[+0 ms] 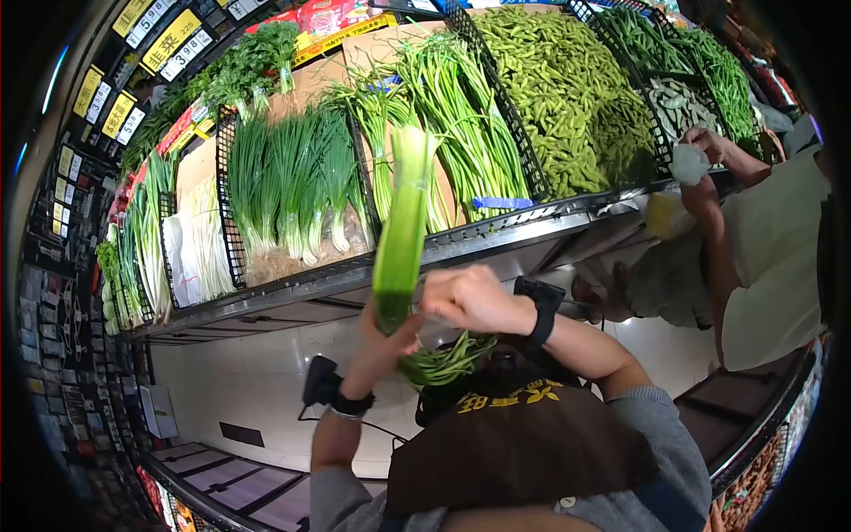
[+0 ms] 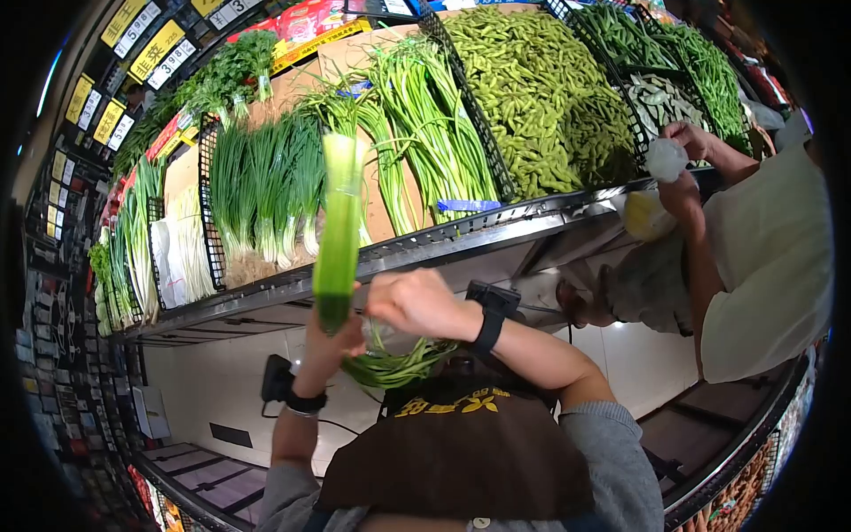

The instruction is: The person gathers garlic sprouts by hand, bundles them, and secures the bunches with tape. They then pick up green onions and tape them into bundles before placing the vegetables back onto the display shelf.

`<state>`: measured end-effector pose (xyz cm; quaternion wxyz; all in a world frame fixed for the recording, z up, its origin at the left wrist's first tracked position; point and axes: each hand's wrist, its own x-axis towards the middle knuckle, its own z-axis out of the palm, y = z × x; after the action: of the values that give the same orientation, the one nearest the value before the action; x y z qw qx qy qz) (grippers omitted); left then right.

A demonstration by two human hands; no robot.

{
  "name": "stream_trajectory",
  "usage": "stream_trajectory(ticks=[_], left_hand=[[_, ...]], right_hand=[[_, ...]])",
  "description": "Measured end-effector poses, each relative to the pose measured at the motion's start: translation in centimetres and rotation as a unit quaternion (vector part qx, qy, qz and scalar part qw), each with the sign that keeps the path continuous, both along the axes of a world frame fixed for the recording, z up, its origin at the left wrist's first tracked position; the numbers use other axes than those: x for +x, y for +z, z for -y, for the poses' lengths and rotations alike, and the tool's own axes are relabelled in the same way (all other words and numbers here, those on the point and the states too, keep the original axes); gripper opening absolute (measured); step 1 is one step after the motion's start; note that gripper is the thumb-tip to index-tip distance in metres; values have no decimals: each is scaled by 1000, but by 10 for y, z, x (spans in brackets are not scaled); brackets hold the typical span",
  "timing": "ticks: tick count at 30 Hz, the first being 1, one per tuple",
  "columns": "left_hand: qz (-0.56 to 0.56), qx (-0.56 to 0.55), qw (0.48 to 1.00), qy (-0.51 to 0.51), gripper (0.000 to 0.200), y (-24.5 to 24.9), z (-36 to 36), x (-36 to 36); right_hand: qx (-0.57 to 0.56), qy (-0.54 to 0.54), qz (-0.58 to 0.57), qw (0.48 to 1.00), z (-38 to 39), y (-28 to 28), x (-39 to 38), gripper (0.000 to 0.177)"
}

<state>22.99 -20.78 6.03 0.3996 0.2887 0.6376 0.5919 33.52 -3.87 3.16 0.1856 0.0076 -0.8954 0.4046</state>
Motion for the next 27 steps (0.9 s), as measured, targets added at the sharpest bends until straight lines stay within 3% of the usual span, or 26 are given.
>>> stream_trajectory(ticks=[1, 2, 3, 4, 5, 6, 7, 8, 10, 12, 14, 17, 18, 19, 20, 22, 24, 26, 27], left_hand=[[-16, -23, 1000, 0, 46, 19, 4, -7], [-61, 60, 996, -19, 40, 40, 8, -19], [-67, 131, 989, -20, 36, 59, 8, -39], [-206, 141, 962, 114, 36, 77, 0, -53], [-347, 103, 930, 66, 41, 110, 2, -70], [-444, 178, 865, 150, 40, 123, -11, -94], [-418, 178, 888, 72, 40, 156, -18, -127], [-585, 72, 799, 121, 34, 182, -36, -140], [-732, 128, 666, 65, 32, 222, -84, -142], [-887, 66, 456, -1, 37, 232, -129, -155], [-904, 50, 425, -9, 28, 198, -168, -167], [-878, 39, 457, -135, 11, 94, -216, -212], [-821, 28, 547, -159, 20, 62, -224, -203], [-861, -123, 401, -288, 33, 31, -235, -214], [-851, -173, 387, -311, 48, -13, -237, -217], [-835, -192, 455, -242, 29, -72, -229, -205], [-800, -163, 539, -208, 39, -131, -212, -203], [-729, -226, 617, -192, 47, -152, -209, -188], [-728, -208, 624, -196, 46, -154, -203, -182]], right_hand=[[46, -75, -16, 996, -11, -16, 0, 21], [74, -159, 30, 984, -32, -51, 6, 18], [54, -194, 62, 977, -51, -50, 22, 19], [0, -218, 43, 975, -65, -57, 35, 21], [-67, -224, 49, 971, -72, -51, 48, 22], [-101, -210, 57, 971, -80, -47, 56, 23], [-93, -208, 68, 971, -84, -47, 65, 23], [-81, -206, 75, 972, -92, -45, 71, 24], [-92, -211, 58, 971, -99, -52, 84, 23], [-103, -215, 40, 970, -105, -55, 100, 23], [-135, -249, 38, 958, -111, -57, 118, 21], [-148, -281, 29, 948, -125, -61, 141, 20], [-156, -297, 34, 941, -129, -61, 147, 20], [-143, -302, 31, 942, -133, -59, 151, 19], [-140, -301, 32, 943, -137, -59, 156, 19], [-115, -311, 17, 943, -147, -62, 161, 18], [-99, -325, 35, 940, -158, -59, 161, 15], [-9, -361, 26, 932, -174, -50, 153, 14], [18, -381, -7, 924, -184, -45, 142, 13]])
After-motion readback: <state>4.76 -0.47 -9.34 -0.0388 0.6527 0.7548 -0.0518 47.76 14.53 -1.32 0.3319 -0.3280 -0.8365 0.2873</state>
